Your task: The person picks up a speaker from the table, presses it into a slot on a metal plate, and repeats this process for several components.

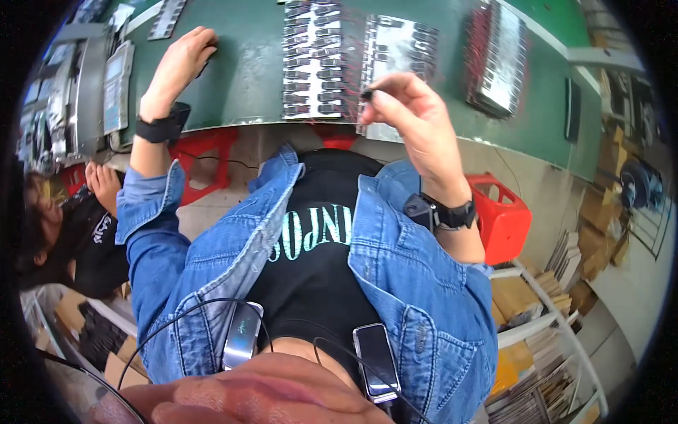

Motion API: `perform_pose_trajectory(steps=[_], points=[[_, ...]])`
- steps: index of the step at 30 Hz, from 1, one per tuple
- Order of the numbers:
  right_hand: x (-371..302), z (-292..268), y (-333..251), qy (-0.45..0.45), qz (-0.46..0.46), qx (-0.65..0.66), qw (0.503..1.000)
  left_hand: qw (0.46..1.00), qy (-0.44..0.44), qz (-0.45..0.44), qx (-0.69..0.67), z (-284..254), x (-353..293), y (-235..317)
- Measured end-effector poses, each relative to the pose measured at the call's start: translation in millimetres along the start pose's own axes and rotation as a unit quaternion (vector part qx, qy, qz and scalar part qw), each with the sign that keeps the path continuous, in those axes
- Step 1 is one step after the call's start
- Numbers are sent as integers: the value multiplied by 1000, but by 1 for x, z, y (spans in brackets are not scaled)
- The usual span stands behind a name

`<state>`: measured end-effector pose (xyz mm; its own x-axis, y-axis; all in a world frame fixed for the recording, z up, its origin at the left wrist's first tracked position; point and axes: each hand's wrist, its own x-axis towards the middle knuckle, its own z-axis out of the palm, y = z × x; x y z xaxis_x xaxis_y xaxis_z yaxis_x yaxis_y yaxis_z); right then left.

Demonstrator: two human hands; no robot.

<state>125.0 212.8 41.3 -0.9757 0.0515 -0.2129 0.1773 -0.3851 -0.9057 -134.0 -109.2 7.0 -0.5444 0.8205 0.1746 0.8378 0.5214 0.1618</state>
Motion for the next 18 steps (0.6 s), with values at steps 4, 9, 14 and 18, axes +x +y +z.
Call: perform_pose_trajectory(steps=[4, 9, 14, 18], points=[[-1, -1, 8, 21, -24, -2, 999, 1000, -12, 0, 9, -8, 5, 6], [1, 2, 12, 69, -52, -11, 996, 990, 133, -40, -23, -24, 18, 64], [10, 21, 10, 64, -102, -31, 992, 850, 228, -152, -450, 12, 30, 157], [15, 33, 16, 58, -83, -56, 993, 688, 189, -231, -661, 33, 33, 195]])
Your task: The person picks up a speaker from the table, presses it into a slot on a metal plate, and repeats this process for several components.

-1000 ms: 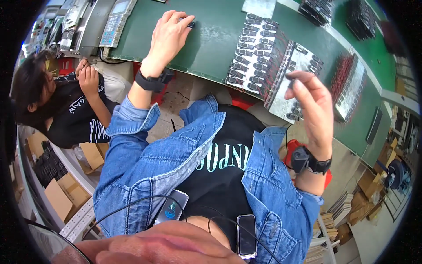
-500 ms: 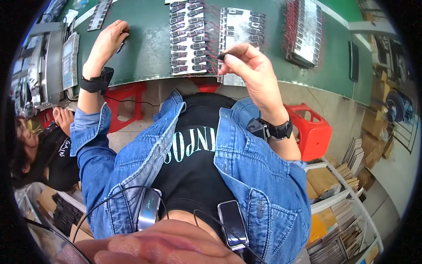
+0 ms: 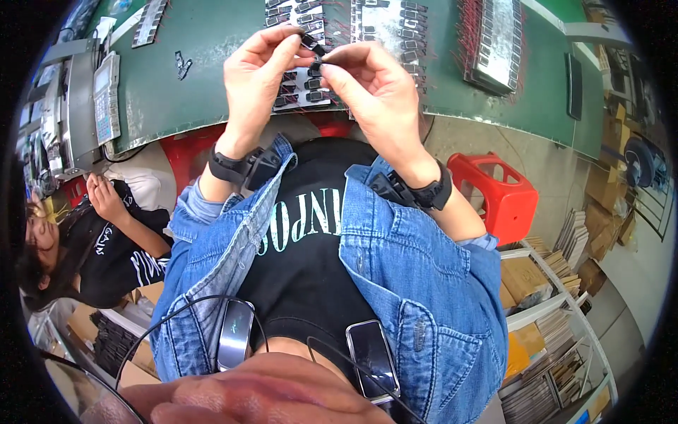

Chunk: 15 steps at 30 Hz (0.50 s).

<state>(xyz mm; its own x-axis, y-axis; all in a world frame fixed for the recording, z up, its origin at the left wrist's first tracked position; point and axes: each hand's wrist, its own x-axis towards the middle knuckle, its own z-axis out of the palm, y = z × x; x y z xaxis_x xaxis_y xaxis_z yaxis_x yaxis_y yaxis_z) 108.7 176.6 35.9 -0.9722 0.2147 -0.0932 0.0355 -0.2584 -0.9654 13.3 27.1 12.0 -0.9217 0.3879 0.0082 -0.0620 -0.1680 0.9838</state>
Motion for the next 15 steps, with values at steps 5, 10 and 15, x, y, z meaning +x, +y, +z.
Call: perform_pose_trajectory(steps=[5, 10, 15], points=[[6, -1, 20, 59, -35, -77, 995, 989, 2, -93, -116, 7, -9, -12], [11, -7, 29, 68, -43, -109, 991, 989, -11, -96, -109, 11, -12, -15], [12, -13, 28, 46, -45, -128, 990, 986, -13, -113, -118, 10, -15, -18]])
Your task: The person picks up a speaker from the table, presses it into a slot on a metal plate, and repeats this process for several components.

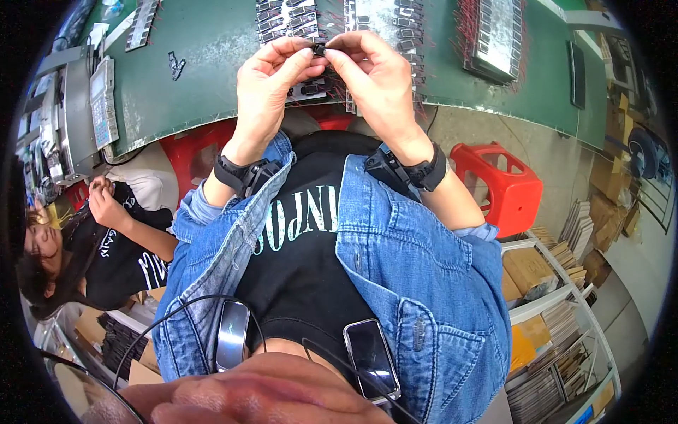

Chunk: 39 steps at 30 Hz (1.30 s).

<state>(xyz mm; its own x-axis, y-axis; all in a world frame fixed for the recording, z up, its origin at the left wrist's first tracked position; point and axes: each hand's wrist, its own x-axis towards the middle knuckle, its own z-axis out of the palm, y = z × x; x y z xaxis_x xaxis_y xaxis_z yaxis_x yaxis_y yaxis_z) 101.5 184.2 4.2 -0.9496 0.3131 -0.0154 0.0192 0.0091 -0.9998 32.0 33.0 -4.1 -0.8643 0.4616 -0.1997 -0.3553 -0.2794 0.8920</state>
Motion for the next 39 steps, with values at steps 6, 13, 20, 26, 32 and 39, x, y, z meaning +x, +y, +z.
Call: perform_pose_trajectory(steps=[6, 13, 20, 26, 32, 39], points=[[2, -6, 2, -14, 12, -12, 1000, 1000, -13, 6, 3, -2, -2, -3], [2, -8, 4, -21, -41, -44, 998, 1000, -18, 8, 13, 0, -6, 1], [4, -11, 0, -70, 27, 58, 996, 1000, -17, 5, 5, 1, -10, 1], [2, -7, -8, -71, -1, -58, 996, 999, -23, 22, 18, 3, -12, -1], [-2, -5, -19, -76, -38, -175, 981, 996, -61, 31, 63, -2, -10, 1], [53, -47, -39, -73, -65, -330, 939, 969, -6, 149, 199, 12, -15, 23]])
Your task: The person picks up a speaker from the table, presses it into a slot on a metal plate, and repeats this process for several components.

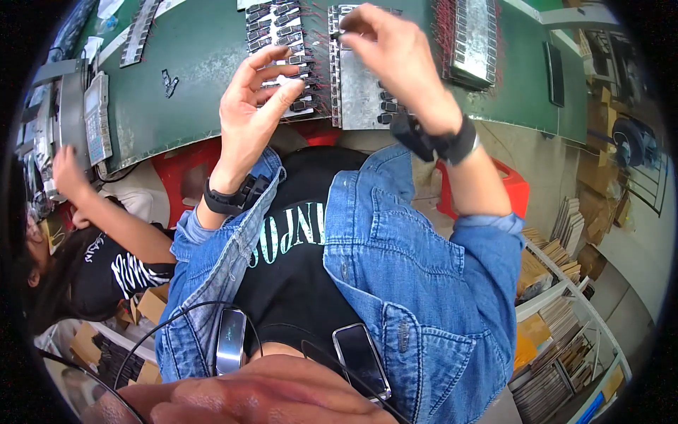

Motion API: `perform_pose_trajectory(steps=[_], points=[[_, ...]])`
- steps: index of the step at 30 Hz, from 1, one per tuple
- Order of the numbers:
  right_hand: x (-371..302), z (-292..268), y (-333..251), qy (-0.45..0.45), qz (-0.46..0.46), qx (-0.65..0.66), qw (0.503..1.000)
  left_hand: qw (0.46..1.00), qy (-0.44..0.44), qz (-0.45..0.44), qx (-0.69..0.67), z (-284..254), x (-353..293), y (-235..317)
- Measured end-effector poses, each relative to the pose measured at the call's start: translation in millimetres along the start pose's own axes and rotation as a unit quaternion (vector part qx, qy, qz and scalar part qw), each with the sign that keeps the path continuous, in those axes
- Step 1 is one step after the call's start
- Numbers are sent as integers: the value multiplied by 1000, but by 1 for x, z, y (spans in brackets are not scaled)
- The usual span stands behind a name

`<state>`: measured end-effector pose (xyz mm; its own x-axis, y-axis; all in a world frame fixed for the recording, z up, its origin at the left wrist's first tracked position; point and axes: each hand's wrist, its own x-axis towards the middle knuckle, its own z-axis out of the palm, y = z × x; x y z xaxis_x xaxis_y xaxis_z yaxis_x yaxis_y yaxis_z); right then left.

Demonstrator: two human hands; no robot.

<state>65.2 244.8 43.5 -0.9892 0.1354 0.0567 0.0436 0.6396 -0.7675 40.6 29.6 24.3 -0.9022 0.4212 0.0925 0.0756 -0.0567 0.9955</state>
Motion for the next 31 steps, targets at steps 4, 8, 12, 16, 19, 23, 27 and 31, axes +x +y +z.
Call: perform_pose_trajectory(steps=[4, 8, 12, 16, 19, 23, 27, 31], points=[[24, -2, 22, 8, 11, -110, 994, 999, -36, -13, -4, -7, -5, -11], [26, 4, 23, 37, -58, -206, 976, 998, -48, -31, 6, -10, -13, -13], [24, 9, 26, 81, -146, -240, 956, 999, -32, -15, 1, -13, -11, -20], [21, 4, 21, 71, -159, -264, 949, 999, -27, -29, -2, -13, -13, -22], [24, 5, 19, 61, -150, -283, 945, 999, -25, -21, 0, -15, -12, -24], [28, 6, 21, 67, -148, -292, 943, 999, -36, -28, 13, -18, -13, -24], [28, 9, 23, 74, -144, -282, 946, 998, -30, -43, 20, -23, -17, -25], [29, 12, 24, 84, -142, -272, 948, 999, -14, -40, 6, -27, -20, -30]])
